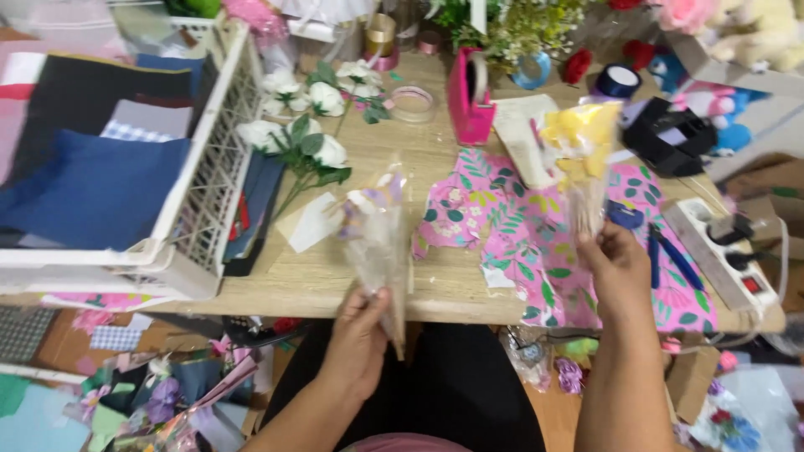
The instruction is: Packing various decorative items and craft supplies into a cardboard box for shipping.
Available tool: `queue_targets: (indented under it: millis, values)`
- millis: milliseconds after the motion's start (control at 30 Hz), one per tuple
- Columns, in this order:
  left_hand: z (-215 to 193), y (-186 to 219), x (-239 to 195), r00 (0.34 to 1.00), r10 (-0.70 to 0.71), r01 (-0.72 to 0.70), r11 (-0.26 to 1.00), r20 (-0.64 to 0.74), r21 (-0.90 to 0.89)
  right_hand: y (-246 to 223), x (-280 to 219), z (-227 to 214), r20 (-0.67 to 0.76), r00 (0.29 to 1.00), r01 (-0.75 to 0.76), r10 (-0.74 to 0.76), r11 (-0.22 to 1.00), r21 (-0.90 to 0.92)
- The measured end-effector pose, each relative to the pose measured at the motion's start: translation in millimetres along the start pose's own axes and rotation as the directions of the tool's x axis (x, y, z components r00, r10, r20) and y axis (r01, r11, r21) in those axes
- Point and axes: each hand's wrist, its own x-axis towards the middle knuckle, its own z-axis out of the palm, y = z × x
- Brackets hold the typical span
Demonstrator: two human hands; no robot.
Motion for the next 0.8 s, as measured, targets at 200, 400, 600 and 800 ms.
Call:
queue_targets:
  millis: [200, 400, 600, 800]
  values:
    - [26, -26, 9, 0.999, -0.047, 0.047, 0.999, 0.004, 0.002, -18, -82, 61, 0.329, 0.944, -0.192, -0.012, 0.793, 0.579]
    - [38, -47, 11, 0.978, 0.119, -0.138, 0.986, 0.173, 0.099, -21, -121, 113, 0.392, 0.920, -0.190, -0.015, 0.857, 0.479]
    - [43, -28, -1, 0.988, 0.005, -0.054, 0.946, 0.151, 0.320, -23, -117, 123, 0.391, 0.920, -0.231, 0.012, 0.822, 0.520]
    - [45, -29, 8, 0.996, -0.028, -0.005, 0.925, 0.082, 0.379, -22, -125, 122, 0.346, 0.934, -0.077, -0.091, 0.894, 0.442]
